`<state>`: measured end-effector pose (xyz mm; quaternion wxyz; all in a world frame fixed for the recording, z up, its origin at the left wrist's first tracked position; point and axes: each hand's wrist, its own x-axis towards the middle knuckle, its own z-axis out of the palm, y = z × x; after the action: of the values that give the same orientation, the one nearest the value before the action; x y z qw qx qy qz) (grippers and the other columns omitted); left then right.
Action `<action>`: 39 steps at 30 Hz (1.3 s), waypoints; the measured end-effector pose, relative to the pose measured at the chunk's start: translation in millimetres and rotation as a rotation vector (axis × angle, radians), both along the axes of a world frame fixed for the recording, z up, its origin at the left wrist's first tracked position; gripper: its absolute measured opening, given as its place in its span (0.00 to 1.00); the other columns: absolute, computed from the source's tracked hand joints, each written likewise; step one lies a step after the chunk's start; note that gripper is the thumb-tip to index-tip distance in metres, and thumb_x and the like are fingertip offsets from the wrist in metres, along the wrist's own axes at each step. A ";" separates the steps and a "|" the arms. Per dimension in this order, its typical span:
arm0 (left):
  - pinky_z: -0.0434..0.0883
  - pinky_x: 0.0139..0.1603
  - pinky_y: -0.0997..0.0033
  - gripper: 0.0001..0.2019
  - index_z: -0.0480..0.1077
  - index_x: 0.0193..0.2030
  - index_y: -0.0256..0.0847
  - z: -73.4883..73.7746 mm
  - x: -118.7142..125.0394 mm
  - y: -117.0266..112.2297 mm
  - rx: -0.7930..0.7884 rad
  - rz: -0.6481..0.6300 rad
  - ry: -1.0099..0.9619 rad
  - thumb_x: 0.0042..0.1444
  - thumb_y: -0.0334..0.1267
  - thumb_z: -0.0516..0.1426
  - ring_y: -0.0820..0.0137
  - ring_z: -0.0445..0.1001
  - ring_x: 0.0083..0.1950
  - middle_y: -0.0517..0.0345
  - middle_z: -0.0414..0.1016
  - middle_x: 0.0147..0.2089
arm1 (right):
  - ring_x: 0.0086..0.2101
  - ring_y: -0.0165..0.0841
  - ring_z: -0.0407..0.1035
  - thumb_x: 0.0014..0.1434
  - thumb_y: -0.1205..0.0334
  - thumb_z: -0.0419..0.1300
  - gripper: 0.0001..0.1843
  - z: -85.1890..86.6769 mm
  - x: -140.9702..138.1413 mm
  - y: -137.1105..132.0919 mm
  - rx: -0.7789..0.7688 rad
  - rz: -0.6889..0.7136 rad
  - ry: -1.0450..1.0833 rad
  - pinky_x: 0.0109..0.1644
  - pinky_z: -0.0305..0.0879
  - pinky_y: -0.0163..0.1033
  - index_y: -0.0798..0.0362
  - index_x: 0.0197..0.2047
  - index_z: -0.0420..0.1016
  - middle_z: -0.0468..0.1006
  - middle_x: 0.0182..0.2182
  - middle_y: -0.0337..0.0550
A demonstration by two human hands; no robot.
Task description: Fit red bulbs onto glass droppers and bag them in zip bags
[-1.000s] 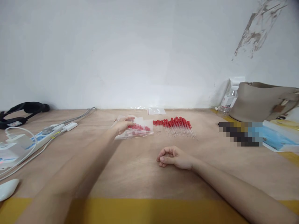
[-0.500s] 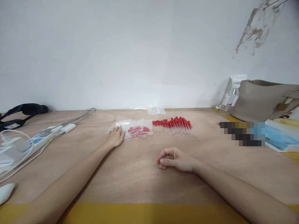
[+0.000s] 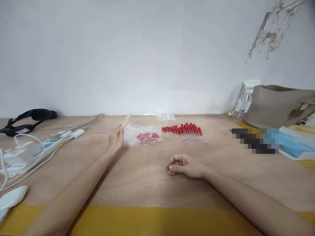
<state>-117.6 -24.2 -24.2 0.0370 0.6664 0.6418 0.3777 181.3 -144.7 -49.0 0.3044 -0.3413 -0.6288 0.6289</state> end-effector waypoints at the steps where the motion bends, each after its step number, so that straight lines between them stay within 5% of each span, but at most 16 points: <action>1: 0.60 0.55 0.62 0.23 0.60 0.57 0.36 6.0 4.7 -7.3 0.041 -0.117 -0.098 0.61 0.45 0.39 0.59 0.61 0.58 0.50 0.64 0.57 | 0.28 0.27 0.67 0.44 0.51 0.63 0.18 -0.7 -0.8 0.2 0.009 -0.015 -0.006 0.38 0.63 0.37 0.57 0.32 0.69 0.74 0.25 0.40; 6: 0.49 0.62 0.59 0.20 0.65 0.53 0.45 19.2 50.6 -62.1 -0.144 -0.868 -0.155 0.55 0.46 0.51 0.62 0.56 0.61 0.57 0.63 0.58 | 0.23 0.27 0.63 0.45 0.50 0.61 0.16 -11.5 2.3 13.7 0.206 -0.395 -0.066 0.30 0.60 0.35 0.55 0.28 0.66 0.70 0.20 0.37; 9: 0.43 0.63 0.55 0.18 0.62 0.55 0.49 9.1 72.5 -88.6 -0.201 -1.116 0.053 0.56 0.41 0.51 0.63 0.52 0.63 0.60 0.58 0.60 | 0.22 0.28 0.61 0.48 0.52 0.57 0.13 -17.3 14.9 29.0 0.398 -0.674 -0.175 0.27 0.58 0.35 0.54 0.28 0.67 0.69 0.22 0.39; 14: 0.42 0.62 0.50 0.25 0.57 0.58 0.50 -10.6 79.3 -98.9 -0.171 -1.141 0.237 0.53 0.42 0.55 0.60 0.49 0.64 0.56 0.52 0.63 | 0.27 0.31 0.64 0.51 0.60 0.53 0.09 -10.0 34.9 50.8 0.634 -0.772 -0.548 0.31 0.59 0.36 0.56 0.32 0.70 0.72 0.27 0.43; 20: 0.58 0.56 0.59 0.16 0.69 0.49 0.45 -13.9 78.7 -98.1 -0.068 -1.101 0.229 0.53 0.42 0.54 0.62 0.65 0.52 0.50 0.67 0.53 | 0.39 0.33 0.66 0.53 0.65 0.52 0.11 11.5 17.4 83.9 0.702 -0.664 -0.998 0.44 0.58 0.34 0.58 0.38 0.71 0.73 0.37 0.48; 27: 0.62 0.51 0.63 0.14 0.71 0.46 0.44 -15.3 78.6 -96.5 -0.035 -1.102 0.218 0.54 0.43 0.53 0.65 0.69 0.46 0.51 0.71 0.46 | 0.40 0.44 0.68 0.51 0.66 0.54 0.13 14.6 -17.7 130.1 0.519 -0.729 -1.132 0.41 0.62 0.42 0.62 0.39 0.72 0.73 0.38 0.61; 35: 0.62 0.51 0.64 0.13 0.71 0.46 0.44 -15.2 78.8 -95.4 -0.050 -1.124 0.230 0.55 0.42 0.53 0.66 0.69 0.45 0.52 0.72 0.44 | 0.41 0.45 0.68 0.48 0.57 0.57 0.21 14.4 -24.5 149.2 0.391 -0.751 -1.153 0.39 0.64 0.42 0.62 0.43 0.72 0.72 0.42 0.62; 39: 0.63 0.50 0.64 0.13 0.71 0.46 0.43 -13.9 78.9 -94.7 -0.057 -1.126 0.224 0.55 0.41 0.53 0.66 0.69 0.45 0.52 0.72 0.44 | 0.39 0.44 0.70 0.47 0.60 0.57 0.18 14.0 -20.2 157.3 0.391 -0.741 -1.128 0.36 0.64 0.40 0.62 0.41 0.72 0.73 0.38 0.60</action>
<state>-38.7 -118.9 -38.1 0.1823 0.9400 0.1979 0.2096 161.1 12.6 -35.1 0.1820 -0.7462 -0.6345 0.0861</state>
